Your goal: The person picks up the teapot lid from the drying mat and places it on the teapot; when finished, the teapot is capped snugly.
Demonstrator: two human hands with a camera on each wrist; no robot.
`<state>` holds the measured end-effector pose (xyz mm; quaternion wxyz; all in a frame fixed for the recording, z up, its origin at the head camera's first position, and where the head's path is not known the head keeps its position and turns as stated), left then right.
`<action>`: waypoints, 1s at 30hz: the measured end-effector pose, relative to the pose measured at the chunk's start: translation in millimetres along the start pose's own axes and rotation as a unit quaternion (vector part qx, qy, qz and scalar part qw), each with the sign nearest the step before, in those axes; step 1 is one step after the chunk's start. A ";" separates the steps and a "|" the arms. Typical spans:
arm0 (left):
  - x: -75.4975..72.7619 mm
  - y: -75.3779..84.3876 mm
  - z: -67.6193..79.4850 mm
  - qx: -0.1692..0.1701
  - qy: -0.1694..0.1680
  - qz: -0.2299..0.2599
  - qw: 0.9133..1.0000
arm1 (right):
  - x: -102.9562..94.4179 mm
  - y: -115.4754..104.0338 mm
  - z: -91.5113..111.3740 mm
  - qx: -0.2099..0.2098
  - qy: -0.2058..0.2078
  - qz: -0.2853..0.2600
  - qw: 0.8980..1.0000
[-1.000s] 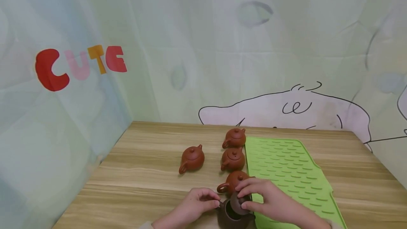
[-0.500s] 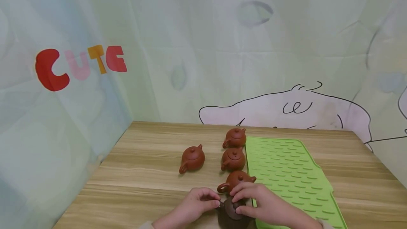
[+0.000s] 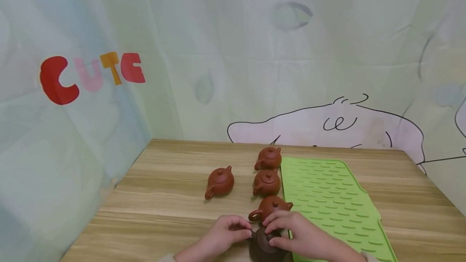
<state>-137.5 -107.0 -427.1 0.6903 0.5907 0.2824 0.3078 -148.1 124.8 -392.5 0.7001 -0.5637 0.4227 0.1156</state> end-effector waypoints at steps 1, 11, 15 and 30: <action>0.1 0.2 0.1 0.001 0.000 0.001 1.000 | 0.1 0.2 -0.1 0.001 0.000 0.000 1.000; 0.4 0.3 0.0 0.000 0.000 0.009 1.000 | 2.9 2.9 0.2 -0.007 0.011 0.001 1.000; 0.4 0.1 0.1 0.001 0.000 0.012 1.000 | 3.9 2.8 0.5 -0.010 0.015 0.001 1.000; -33.5 36.7 3.9 -0.001 0.058 -0.219 0.974 | -29.8 1.2 20.6 0.007 0.125 0.110 0.986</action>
Point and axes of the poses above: each hand's wrist, its own z-axis away from the middle knuckle, its own x-axis out of the palm, y = z × x, the point moved 1 cm from there along -z, towards the middle knuckle, and after that the axes turned 15 degrees about -y, right-handed, at the moved point
